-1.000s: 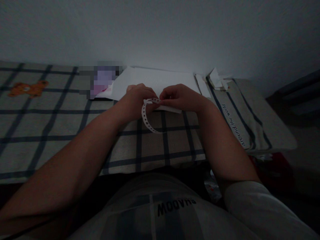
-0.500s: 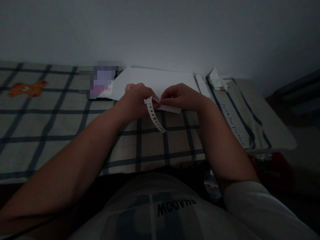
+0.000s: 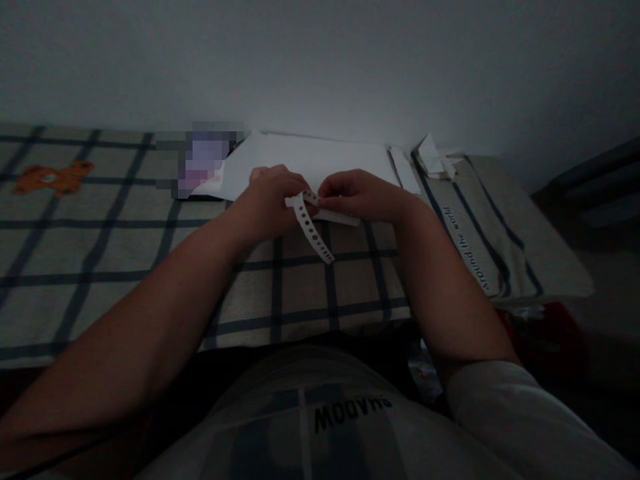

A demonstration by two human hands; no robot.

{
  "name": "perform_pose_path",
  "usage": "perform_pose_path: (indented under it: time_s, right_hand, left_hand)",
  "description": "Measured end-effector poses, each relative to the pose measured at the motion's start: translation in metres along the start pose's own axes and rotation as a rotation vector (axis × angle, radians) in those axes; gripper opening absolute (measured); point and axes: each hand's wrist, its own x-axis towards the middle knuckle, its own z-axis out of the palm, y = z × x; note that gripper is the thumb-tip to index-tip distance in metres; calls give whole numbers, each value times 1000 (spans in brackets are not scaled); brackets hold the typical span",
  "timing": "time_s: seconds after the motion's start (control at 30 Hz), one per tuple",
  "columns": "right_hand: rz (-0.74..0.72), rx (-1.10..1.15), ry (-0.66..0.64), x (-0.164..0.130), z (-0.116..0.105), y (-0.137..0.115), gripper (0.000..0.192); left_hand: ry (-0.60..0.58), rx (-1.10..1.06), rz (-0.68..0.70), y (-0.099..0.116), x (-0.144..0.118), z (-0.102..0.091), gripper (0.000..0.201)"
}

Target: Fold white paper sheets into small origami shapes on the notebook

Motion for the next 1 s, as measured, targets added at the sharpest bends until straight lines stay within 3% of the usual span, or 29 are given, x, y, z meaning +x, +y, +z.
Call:
perform_pose_path:
  time_s: [0.23,0.4,0.8,1.0]
  right_hand:
    - [82,23,-49,-3,-3,3,39]
    - [61,28,-29,-3,-4,3,36]
    - [-30,70,-4,0,-1,4,33]
    - [52,80,33,-3,-3,1,31]
  left_hand:
    - [-15,6,-33,2,-2,0,26]
    - [31,-32,-38,1,-2,2,23]
    - [19,-28,22,-1,0,2,27]
    - [8,14,24,-2,-2,2,25]
